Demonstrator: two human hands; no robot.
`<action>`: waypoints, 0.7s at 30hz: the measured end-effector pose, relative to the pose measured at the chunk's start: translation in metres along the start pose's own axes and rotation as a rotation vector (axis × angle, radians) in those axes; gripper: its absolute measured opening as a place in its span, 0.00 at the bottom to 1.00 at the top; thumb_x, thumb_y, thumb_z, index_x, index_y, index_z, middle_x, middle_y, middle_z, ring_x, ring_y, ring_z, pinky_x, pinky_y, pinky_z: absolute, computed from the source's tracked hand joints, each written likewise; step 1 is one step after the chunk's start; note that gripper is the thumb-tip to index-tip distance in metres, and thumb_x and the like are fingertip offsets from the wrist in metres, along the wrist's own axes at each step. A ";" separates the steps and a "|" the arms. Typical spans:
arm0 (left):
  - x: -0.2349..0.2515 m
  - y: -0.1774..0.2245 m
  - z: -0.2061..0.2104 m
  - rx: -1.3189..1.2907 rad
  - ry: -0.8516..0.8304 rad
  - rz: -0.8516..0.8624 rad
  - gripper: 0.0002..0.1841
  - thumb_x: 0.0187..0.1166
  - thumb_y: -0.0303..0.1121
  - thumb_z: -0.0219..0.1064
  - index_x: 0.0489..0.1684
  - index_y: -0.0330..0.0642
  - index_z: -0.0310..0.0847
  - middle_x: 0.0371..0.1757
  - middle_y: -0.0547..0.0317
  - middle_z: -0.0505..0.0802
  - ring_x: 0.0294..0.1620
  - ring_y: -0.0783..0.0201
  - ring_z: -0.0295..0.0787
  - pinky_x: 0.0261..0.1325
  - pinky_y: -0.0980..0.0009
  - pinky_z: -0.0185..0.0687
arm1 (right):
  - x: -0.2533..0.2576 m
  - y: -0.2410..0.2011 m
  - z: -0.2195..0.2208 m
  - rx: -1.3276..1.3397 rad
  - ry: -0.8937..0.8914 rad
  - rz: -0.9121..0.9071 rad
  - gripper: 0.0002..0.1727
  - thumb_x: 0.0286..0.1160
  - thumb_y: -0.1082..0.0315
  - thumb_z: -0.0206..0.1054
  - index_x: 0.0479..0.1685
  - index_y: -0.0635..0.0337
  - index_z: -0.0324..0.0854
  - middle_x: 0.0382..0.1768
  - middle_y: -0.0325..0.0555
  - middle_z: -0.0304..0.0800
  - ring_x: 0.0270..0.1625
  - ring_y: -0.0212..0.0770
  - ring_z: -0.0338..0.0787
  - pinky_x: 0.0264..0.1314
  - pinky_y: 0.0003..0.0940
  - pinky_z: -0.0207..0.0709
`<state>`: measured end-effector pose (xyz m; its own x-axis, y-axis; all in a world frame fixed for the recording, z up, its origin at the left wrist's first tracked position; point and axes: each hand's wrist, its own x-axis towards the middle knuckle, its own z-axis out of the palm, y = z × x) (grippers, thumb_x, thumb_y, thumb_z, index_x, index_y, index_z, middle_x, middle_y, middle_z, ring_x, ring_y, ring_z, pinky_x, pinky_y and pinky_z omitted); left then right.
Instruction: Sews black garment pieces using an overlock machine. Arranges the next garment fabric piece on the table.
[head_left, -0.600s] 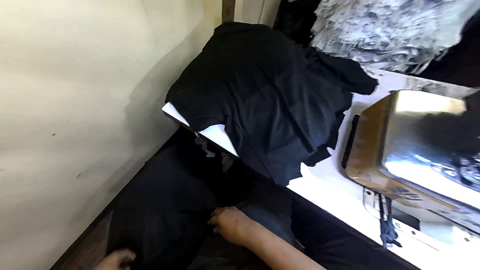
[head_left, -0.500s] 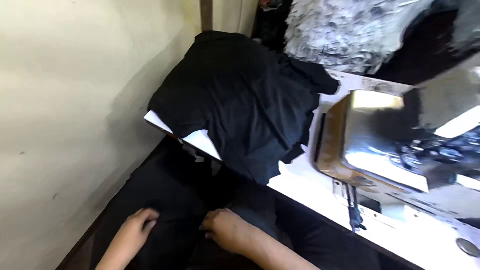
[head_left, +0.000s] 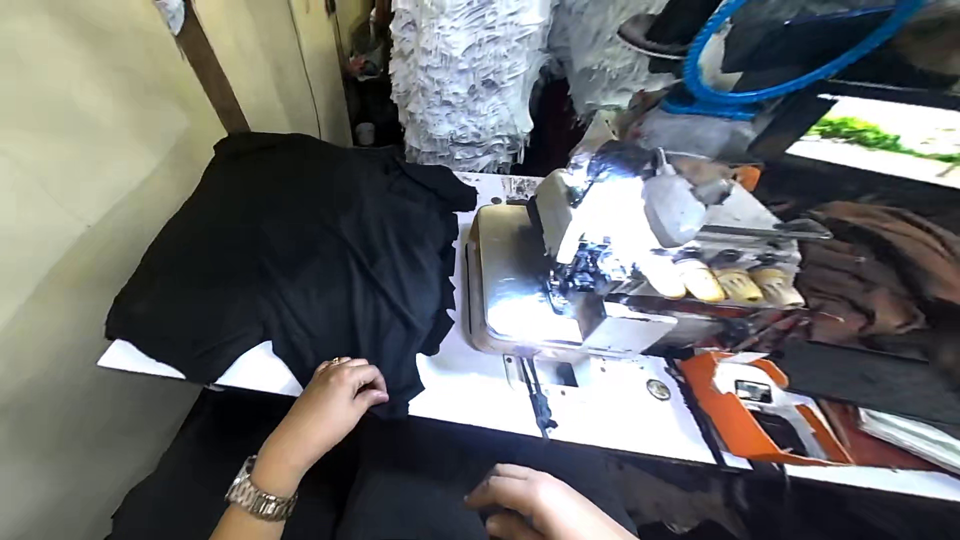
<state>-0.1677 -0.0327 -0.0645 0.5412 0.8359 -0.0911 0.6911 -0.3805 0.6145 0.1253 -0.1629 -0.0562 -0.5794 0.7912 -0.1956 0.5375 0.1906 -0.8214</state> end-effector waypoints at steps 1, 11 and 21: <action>-0.002 -0.001 -0.004 -0.038 -0.045 -0.013 0.12 0.81 0.41 0.69 0.41 0.43 0.94 0.44 0.55 0.95 0.55 0.55 0.90 0.73 0.44 0.72 | 0.004 0.000 -0.003 0.007 0.024 -0.015 0.14 0.84 0.70 0.63 0.60 0.63 0.89 0.53 0.57 0.93 0.58 0.54 0.93 0.65 0.52 0.83; 0.001 0.081 -0.025 0.094 0.626 0.473 0.15 0.85 0.55 0.62 0.46 0.56 0.85 0.46 0.69 0.92 0.56 0.69 0.86 0.68 0.62 0.75 | 0.107 -0.049 -0.029 -0.043 0.845 -0.512 0.14 0.68 0.80 0.65 0.52 0.61 0.88 0.44 0.45 0.92 0.51 0.33 0.90 0.58 0.25 0.85; -0.050 -0.035 -0.108 -0.447 1.100 0.146 0.21 0.91 0.46 0.49 0.62 0.37 0.77 0.52 0.76 0.88 0.54 0.86 0.83 0.63 0.79 0.80 | -0.091 -0.073 -0.134 -0.137 0.744 -0.455 0.11 0.83 0.67 0.63 0.45 0.66 0.86 0.41 0.45 0.91 0.52 0.27 0.87 0.64 0.24 0.76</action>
